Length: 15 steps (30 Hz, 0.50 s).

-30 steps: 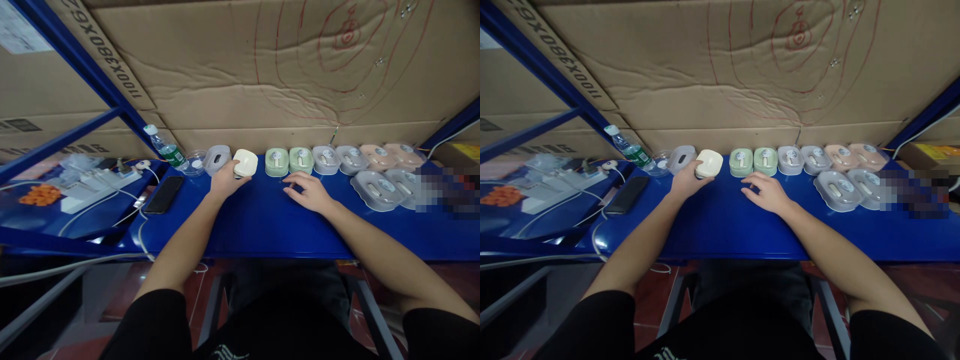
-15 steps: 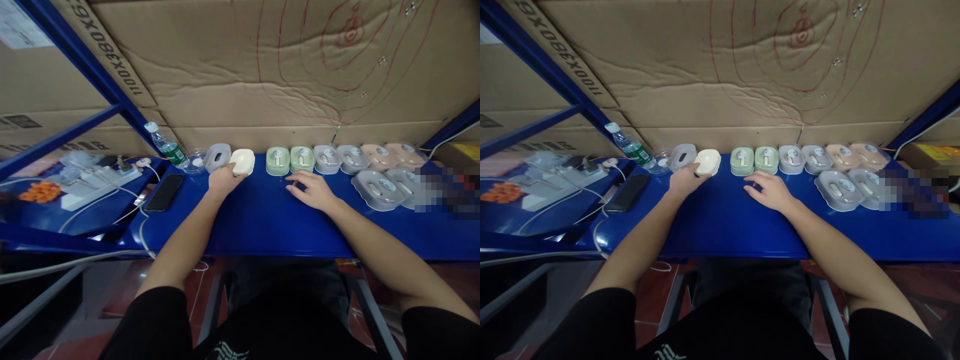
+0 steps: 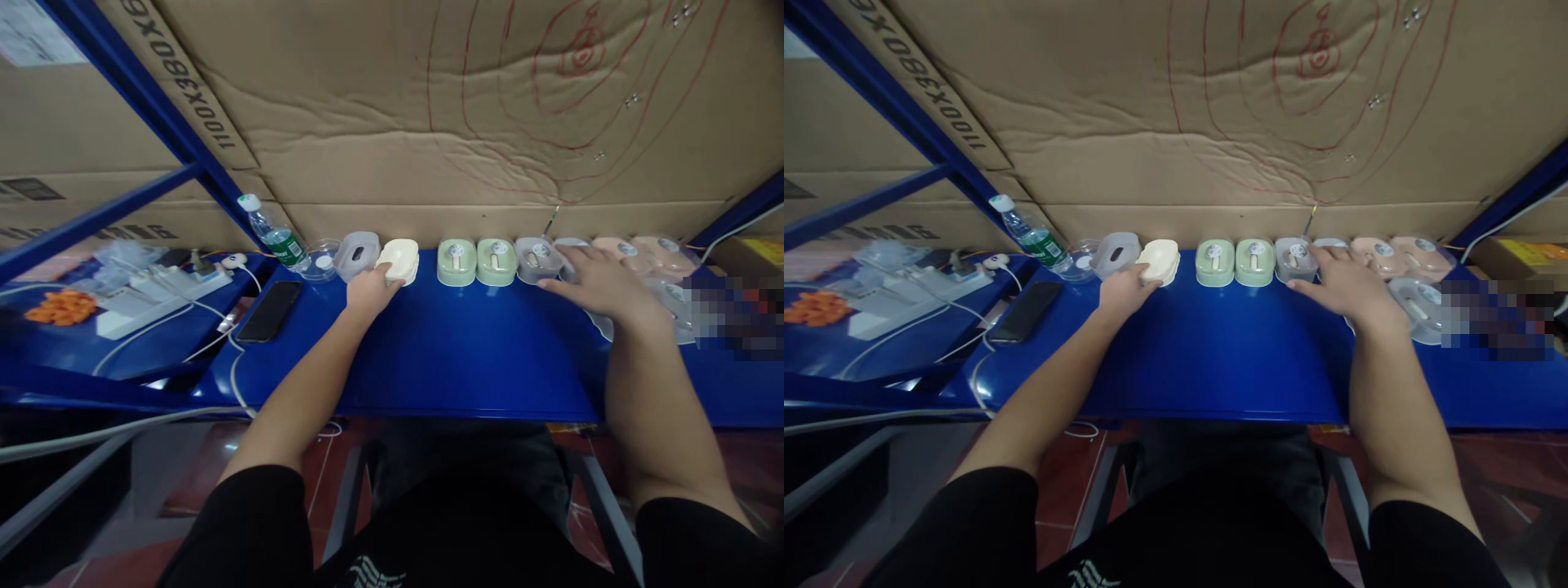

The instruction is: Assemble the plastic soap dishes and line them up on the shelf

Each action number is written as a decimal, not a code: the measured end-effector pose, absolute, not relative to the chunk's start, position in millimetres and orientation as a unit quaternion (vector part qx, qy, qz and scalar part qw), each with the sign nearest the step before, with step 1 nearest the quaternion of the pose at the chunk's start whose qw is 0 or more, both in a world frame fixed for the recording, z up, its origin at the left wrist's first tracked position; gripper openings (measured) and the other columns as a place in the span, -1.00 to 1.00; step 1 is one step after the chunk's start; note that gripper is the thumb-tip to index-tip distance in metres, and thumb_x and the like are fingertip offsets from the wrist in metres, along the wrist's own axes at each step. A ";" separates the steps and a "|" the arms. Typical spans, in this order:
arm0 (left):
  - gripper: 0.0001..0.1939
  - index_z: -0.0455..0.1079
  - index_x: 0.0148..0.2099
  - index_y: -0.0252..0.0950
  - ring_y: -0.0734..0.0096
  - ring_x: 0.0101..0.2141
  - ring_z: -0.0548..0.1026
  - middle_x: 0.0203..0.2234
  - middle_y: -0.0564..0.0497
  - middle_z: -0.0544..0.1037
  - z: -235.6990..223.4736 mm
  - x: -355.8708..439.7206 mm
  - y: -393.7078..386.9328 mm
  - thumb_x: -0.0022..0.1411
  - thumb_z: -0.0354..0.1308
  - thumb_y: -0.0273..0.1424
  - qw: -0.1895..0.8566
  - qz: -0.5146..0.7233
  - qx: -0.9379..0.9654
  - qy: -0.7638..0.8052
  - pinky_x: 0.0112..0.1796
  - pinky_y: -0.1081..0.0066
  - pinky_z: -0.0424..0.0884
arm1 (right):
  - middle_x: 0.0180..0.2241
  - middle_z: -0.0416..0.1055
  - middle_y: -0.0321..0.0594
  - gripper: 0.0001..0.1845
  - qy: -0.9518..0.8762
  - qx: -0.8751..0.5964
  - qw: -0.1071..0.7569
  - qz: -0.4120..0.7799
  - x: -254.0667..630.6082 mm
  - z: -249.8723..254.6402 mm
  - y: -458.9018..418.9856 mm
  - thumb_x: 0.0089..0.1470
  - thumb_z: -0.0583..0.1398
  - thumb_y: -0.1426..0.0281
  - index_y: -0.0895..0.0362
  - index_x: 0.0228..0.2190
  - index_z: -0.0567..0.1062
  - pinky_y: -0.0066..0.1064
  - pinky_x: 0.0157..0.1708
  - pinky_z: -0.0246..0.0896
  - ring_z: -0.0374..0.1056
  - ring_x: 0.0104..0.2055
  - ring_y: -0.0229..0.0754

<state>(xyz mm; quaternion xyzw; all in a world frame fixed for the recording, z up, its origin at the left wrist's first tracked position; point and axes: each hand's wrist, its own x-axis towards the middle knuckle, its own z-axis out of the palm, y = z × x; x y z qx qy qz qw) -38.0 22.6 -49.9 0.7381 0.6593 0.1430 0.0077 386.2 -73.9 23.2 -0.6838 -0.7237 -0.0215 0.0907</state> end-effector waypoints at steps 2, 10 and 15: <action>-0.42 0.49 0.37 -0.21 -0.16 0.04 0.64 -0.01 -0.23 0.70 -49.0 -36.9 22.1 0.43 0.25 -0.08 0.008 0.141 0.737 0.661 0.01 0.04 0.55 | 0.47 0.18 0.35 0.00 -0.686 -0.725 0.062 0.011 407.3 23.5 -71.9 0.33 0.14 -0.16 0.29 0.48 0.19 0.21 0.43 0.02 0.08 0.52 0.44; -0.46 0.49 0.38 -0.14 -0.11 0.02 0.64 -0.03 -0.22 0.70 -48.2 -35.0 21.0 0.45 0.20 -0.13 0.018 0.143 0.741 0.656 0.02 0.05 0.54 | 0.50 0.11 0.35 0.10 -0.669 -0.736 0.054 0.087 415.5 22.1 -72.7 0.29 0.15 -0.21 0.31 0.50 0.11 0.13 0.43 0.07 0.14 0.50 0.43; -0.45 0.47 0.40 -0.17 -0.12 0.02 0.65 -0.05 -0.23 0.71 -46.1 -33.2 19.4 0.46 0.18 -0.14 0.014 0.136 0.744 0.654 0.01 0.07 0.54 | 0.47 0.21 0.22 0.04 -0.731 -0.668 0.099 0.100 381.1 30.9 -84.4 0.28 0.17 -0.20 0.21 0.49 0.19 0.20 0.44 0.11 0.21 0.47 0.42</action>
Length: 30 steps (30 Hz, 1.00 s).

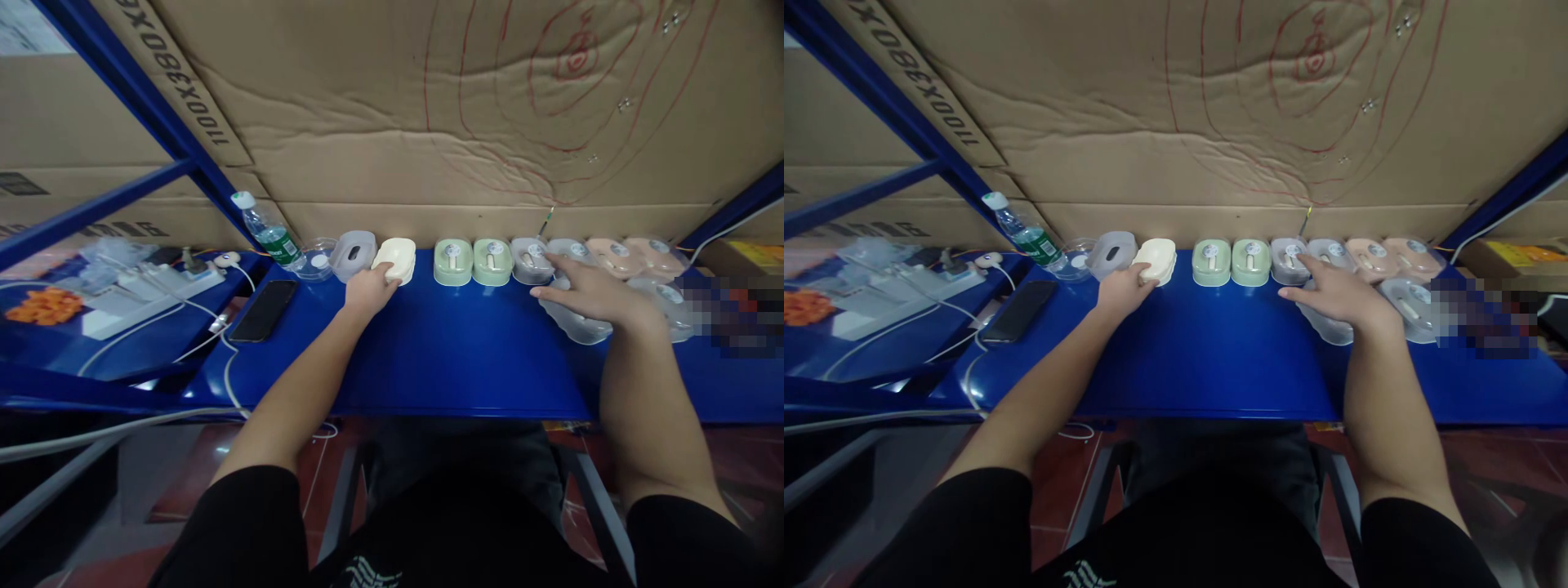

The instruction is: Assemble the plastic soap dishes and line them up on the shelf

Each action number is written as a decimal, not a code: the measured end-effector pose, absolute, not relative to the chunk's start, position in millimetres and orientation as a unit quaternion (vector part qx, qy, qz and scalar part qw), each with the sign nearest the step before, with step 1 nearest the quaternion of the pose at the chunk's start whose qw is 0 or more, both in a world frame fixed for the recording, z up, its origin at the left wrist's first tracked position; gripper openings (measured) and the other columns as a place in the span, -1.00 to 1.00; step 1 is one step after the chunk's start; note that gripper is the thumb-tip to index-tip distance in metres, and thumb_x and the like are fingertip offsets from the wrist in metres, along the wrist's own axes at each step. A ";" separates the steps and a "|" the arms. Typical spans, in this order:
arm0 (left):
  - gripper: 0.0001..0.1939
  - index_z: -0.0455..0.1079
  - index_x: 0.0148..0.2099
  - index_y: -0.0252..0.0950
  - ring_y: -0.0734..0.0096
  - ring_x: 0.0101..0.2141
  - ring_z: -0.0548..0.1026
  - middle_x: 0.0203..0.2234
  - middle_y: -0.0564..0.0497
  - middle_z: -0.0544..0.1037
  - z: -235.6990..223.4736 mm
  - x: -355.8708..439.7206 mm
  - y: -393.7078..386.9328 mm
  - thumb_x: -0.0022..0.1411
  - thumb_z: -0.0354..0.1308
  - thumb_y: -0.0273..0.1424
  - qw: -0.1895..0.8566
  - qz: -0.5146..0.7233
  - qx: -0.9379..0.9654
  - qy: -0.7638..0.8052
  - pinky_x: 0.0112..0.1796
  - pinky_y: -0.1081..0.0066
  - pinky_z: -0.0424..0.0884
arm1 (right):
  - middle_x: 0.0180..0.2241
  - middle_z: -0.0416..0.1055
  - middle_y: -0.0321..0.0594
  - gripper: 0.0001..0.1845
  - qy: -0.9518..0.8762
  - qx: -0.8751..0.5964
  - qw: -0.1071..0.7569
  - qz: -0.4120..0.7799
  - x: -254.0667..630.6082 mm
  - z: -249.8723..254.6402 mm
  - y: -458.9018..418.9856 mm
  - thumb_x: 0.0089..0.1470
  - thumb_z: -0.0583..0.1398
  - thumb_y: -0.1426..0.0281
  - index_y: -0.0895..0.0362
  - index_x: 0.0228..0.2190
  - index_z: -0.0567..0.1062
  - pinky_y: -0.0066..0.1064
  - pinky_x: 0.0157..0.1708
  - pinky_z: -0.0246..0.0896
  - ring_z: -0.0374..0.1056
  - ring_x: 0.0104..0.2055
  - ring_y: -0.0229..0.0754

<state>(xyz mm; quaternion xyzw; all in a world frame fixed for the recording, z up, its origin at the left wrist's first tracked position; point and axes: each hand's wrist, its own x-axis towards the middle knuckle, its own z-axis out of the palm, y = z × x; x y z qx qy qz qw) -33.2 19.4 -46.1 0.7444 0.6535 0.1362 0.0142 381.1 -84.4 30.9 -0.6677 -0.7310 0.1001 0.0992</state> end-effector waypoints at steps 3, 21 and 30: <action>-0.44 0.46 0.39 -0.18 -0.10 0.02 0.65 -0.04 -0.24 0.70 -44.3 -32.1 17.2 0.44 0.21 -0.12 0.016 0.140 0.742 0.655 0.01 0.10 0.53 | 0.45 0.29 0.04 -0.02 -0.770 -0.607 0.151 0.126 363.6 33.5 -90.3 0.26 0.19 -0.23 0.08 0.46 0.26 0.14 0.42 0.20 0.30 0.43 0.32; -0.44 0.50 0.29 -0.25 0.34 -0.30 0.60 0.00 -0.14 0.67 -48.7 -26.7 2.8 0.48 0.17 0.03 0.084 0.267 0.874 0.397 -0.18 0.31 0.52 | 0.44 0.30 0.01 0.09 -0.873 -0.429 0.188 0.138 307.8 -13.7 -77.3 -0.05 0.50 -0.11 -0.06 0.41 0.36 0.31 0.38 0.24 0.24 0.47 0.37; -0.13 0.39 0.39 -0.23 0.13 -0.07 0.65 0.07 -0.22 0.61 -44.0 -21.2 -11.3 0.34 0.15 0.30 0.088 0.290 0.921 0.246 -0.06 0.18 0.61 | 0.31 0.44 0.00 0.12 -0.872 -0.415 0.210 0.155 299.2 -35.7 -71.2 -0.03 0.51 -0.03 -0.14 0.46 0.27 0.31 0.24 0.42 0.43 0.31 0.33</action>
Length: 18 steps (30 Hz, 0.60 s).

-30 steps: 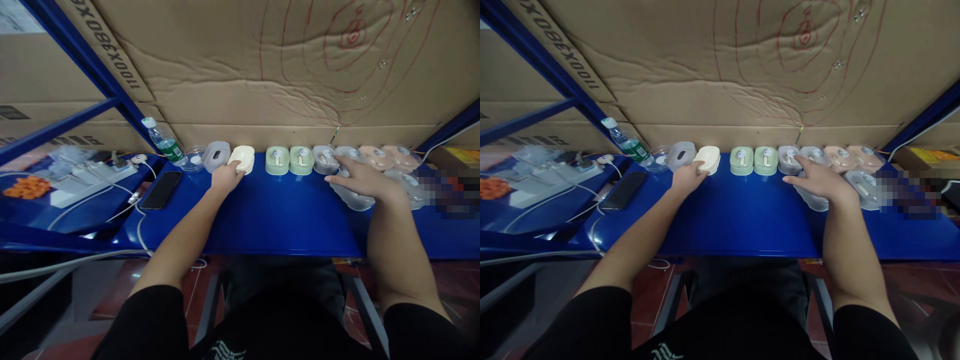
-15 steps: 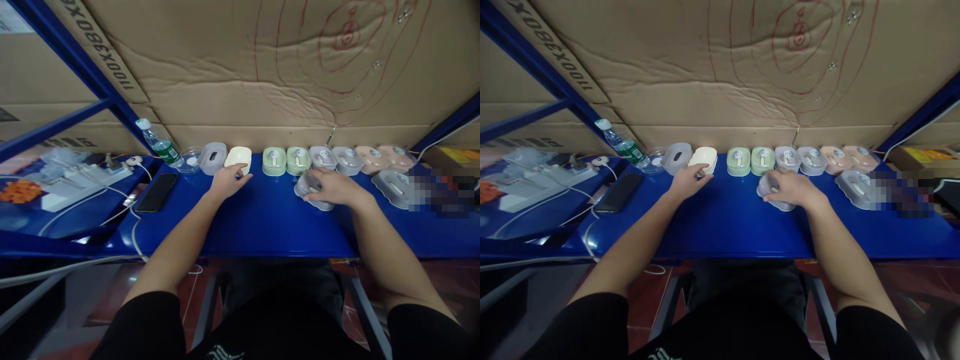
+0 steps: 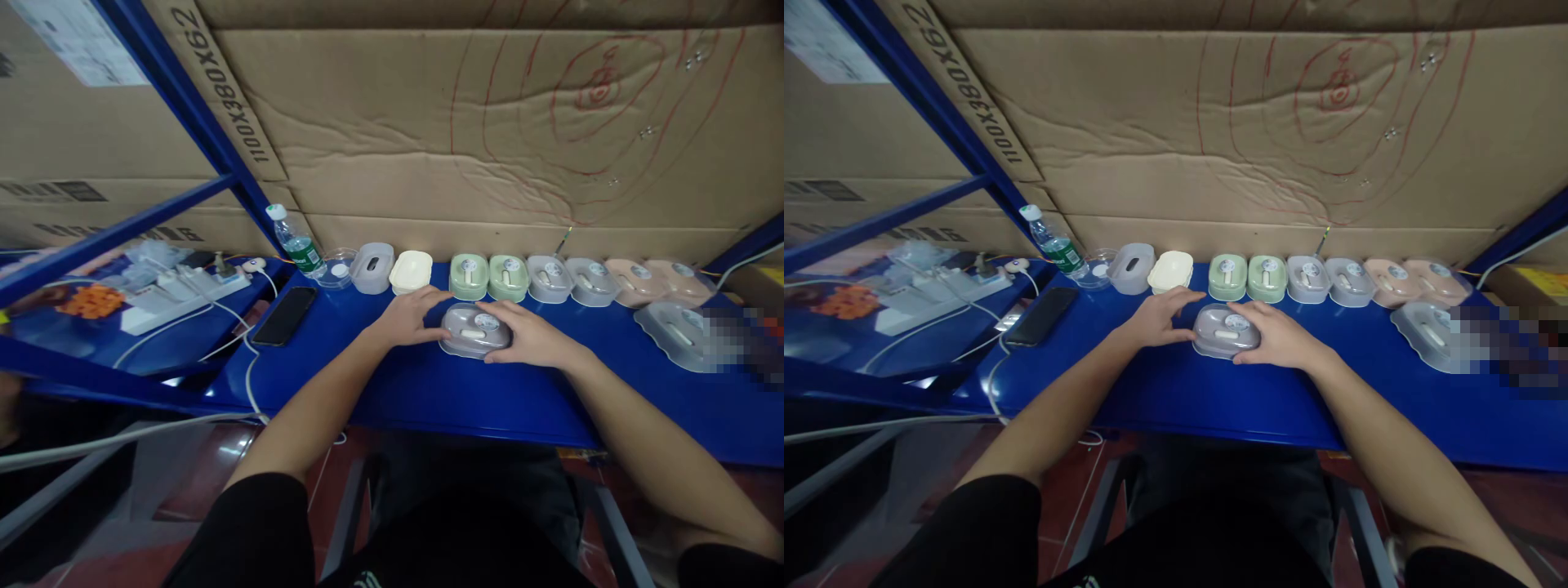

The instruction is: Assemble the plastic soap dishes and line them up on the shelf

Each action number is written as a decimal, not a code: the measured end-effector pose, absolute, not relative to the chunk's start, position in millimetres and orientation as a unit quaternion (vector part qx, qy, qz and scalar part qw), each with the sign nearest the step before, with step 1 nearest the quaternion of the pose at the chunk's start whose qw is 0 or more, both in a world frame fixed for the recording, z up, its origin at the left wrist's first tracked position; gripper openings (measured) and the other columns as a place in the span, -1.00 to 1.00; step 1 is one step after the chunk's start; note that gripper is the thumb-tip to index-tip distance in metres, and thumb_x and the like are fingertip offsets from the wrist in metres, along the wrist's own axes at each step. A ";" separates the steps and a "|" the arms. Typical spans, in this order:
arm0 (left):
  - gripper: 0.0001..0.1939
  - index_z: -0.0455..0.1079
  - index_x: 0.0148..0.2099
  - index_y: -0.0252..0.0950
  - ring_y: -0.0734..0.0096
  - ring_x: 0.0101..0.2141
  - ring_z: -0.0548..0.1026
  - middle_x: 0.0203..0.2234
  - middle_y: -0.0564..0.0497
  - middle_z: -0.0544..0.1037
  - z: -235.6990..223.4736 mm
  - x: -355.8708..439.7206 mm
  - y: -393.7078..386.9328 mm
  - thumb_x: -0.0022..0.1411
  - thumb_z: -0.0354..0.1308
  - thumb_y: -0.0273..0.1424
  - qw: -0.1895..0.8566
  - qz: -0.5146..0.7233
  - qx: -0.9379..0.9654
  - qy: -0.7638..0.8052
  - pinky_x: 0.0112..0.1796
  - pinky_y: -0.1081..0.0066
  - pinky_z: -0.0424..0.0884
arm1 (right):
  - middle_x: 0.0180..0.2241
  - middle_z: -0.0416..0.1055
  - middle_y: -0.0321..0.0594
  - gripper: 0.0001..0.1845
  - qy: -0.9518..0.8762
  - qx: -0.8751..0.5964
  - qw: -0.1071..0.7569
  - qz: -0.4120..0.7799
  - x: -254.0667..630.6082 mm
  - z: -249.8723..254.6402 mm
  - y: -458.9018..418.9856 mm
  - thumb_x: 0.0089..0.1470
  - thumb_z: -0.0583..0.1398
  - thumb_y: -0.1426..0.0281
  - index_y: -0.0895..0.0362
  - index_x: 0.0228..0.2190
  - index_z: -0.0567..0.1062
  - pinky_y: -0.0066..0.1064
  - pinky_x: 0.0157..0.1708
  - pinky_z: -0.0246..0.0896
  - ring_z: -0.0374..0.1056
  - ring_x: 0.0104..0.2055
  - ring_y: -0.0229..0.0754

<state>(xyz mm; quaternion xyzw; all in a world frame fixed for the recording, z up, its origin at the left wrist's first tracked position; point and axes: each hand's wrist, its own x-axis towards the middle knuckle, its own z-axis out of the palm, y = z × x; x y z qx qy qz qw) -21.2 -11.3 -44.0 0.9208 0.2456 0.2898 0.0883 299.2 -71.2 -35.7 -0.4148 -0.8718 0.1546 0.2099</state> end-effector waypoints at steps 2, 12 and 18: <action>-0.12 0.37 0.41 -0.21 0.03 0.08 0.61 0.16 -0.26 0.56 -42.4 -14.4 -17.4 0.30 0.24 0.28 0.065 0.294 0.921 0.246 0.01 0.13 0.61 | 0.29 0.44 0.00 0.09 -0.863 -0.414 0.252 0.145 290.7 -40.0 -69.3 0.00 0.50 -0.03 -0.15 0.45 0.27 0.30 0.23 0.43 0.43 0.30 0.32; -0.61 0.50 0.23 -0.22 0.20 0.06 0.64 0.04 -0.18 0.67 -37.9 -9.0 -23.2 0.60 0.06 -0.12 -0.048 0.376 0.893 0.241 -0.01 0.19 0.61 | 0.00 0.62 0.01 -0.36 -0.761 -0.442 0.473 0.029 283.1 -36.8 -77.8 0.15 0.29 -0.23 -0.05 0.03 0.64 0.16 0.01 0.55 0.58 0.06 0.25; -0.71 0.60 -0.06 -0.24 0.34 -0.36 0.60 -0.35 -0.03 0.65 -32.7 -32.1 -7.6 0.54 0.06 -0.27 -0.057 0.541 0.731 0.411 -0.24 0.32 0.52 | 0.08 0.53 0.03 -0.31 -0.760 -0.429 0.485 0.052 280.3 -40.3 -75.4 0.17 0.36 -0.09 -0.02 0.20 0.51 0.03 -0.14 0.60 0.58 -0.28 0.00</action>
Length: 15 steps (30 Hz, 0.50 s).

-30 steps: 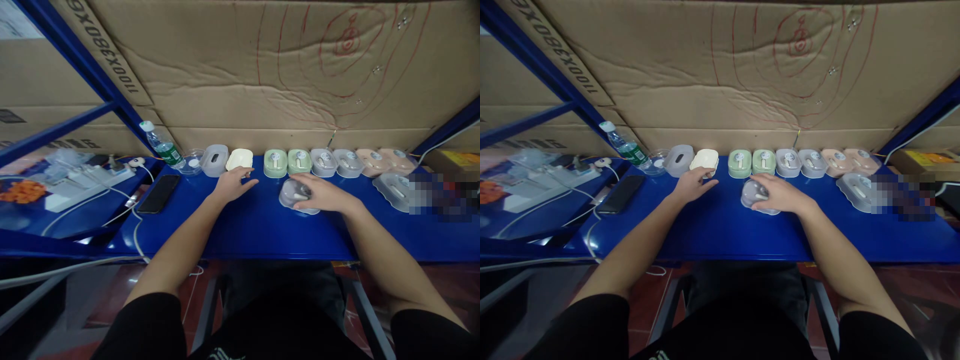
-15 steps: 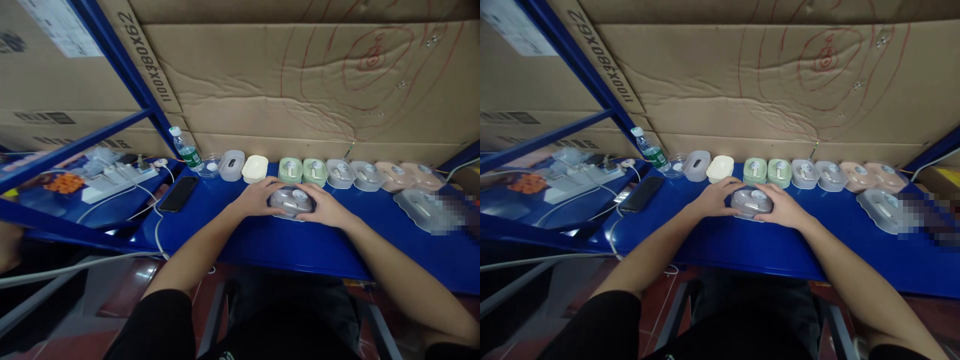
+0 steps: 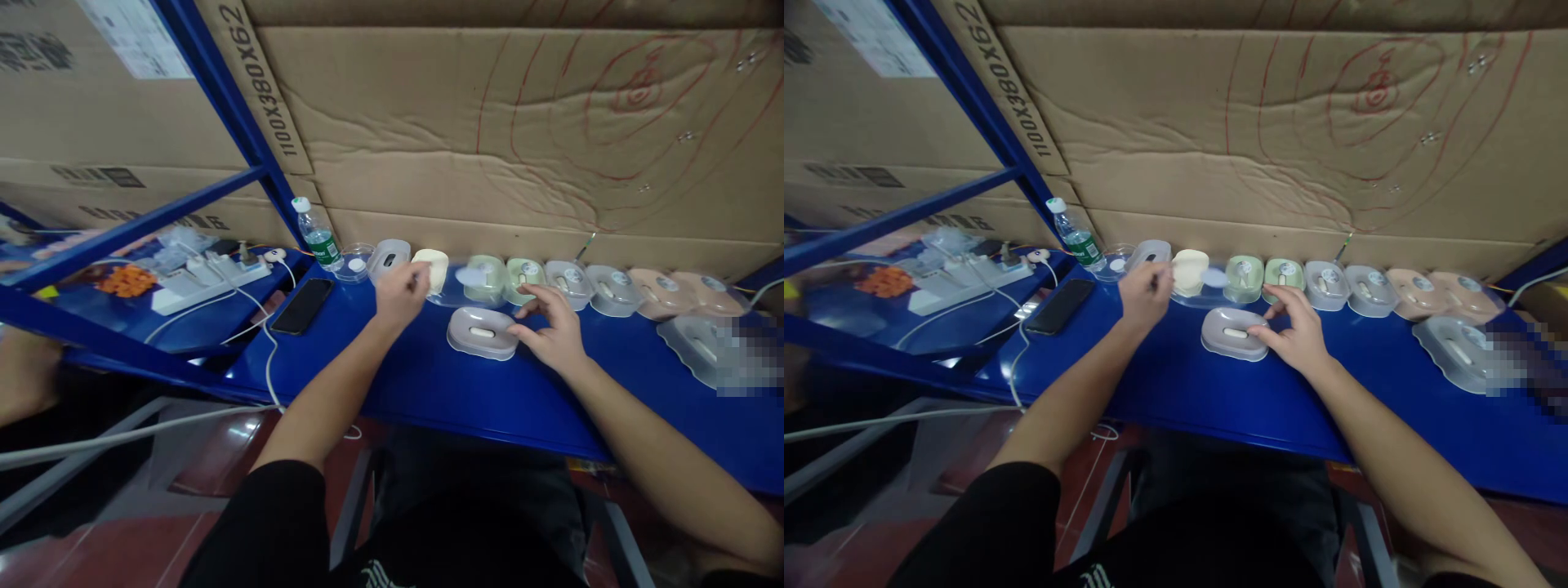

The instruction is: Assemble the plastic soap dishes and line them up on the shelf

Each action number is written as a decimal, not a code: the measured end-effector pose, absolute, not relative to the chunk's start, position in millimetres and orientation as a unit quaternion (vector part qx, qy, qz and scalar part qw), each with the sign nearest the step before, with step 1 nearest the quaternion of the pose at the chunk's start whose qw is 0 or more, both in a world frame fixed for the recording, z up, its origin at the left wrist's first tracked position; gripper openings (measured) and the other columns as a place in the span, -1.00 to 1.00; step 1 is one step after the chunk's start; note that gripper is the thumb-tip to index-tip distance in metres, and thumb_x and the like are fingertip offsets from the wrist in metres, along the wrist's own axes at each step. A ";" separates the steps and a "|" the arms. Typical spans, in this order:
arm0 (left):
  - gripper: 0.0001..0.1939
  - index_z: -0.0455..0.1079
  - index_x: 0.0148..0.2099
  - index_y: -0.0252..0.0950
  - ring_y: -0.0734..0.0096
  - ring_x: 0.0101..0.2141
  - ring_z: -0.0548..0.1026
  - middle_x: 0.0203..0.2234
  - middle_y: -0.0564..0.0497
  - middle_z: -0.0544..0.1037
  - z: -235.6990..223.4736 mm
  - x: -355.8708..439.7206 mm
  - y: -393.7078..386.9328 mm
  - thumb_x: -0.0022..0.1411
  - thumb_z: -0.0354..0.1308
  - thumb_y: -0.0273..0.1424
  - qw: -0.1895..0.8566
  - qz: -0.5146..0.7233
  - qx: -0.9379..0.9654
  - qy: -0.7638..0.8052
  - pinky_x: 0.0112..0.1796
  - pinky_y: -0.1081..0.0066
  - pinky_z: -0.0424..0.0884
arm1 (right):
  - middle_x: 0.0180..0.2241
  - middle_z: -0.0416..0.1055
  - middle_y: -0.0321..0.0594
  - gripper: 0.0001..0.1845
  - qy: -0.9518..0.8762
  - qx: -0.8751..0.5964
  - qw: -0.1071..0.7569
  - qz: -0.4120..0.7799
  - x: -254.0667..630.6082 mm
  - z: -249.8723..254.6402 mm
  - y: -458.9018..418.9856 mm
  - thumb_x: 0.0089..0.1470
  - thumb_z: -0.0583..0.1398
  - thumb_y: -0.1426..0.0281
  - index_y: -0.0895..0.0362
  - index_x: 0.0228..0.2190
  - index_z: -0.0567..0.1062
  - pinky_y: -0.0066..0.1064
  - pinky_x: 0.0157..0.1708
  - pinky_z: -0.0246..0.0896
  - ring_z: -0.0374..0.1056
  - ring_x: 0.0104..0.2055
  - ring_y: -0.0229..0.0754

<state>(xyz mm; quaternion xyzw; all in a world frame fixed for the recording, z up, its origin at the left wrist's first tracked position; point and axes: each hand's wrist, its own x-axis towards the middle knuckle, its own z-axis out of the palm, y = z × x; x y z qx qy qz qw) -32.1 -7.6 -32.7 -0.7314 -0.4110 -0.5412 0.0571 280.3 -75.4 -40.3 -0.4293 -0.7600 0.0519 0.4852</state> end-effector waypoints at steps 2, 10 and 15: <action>-0.77 0.54 -0.03 -0.27 0.35 -0.37 0.58 -0.37 -0.01 0.61 -30.0 -55.3 13.5 0.49 0.09 -0.31 0.027 -0.618 -0.610 -0.495 -0.24 0.34 0.51 | 0.12 0.50 0.03 -0.36 -0.776 -0.426 0.462 0.053 281.0 -41.0 -73.0 0.19 0.37 -0.02 -0.02 0.20 0.51 0.02 -0.11 0.60 0.57 -0.25 -0.01; -0.89 0.36 -0.08 -0.29 0.39 -0.44 0.50 -0.46 0.12 0.40 -42.3 -147.0 74.7 0.38 0.04 -0.47 -0.059 -0.720 -0.286 -0.629 -0.28 0.41 0.45 | 0.15 0.50 -0.03 -0.50 -0.816 -0.425 0.379 0.095 288.2 -44.3 -68.4 0.31 0.27 0.04 -0.04 0.17 0.54 0.07 -0.04 0.60 0.56 -0.21 -0.03; -0.95 0.33 -0.21 -0.24 0.31 -0.25 0.55 -0.38 0.06 0.47 -64.0 -166.3 79.8 0.37 0.13 -0.41 -0.036 -0.658 -0.288 -0.694 -0.07 0.36 0.48 | 0.16 0.51 -0.06 -0.54 -0.843 -0.407 0.339 0.097 288.8 -44.8 -70.1 0.33 0.28 0.07 -0.04 0.17 0.54 0.06 0.00 0.58 0.58 -0.10 0.01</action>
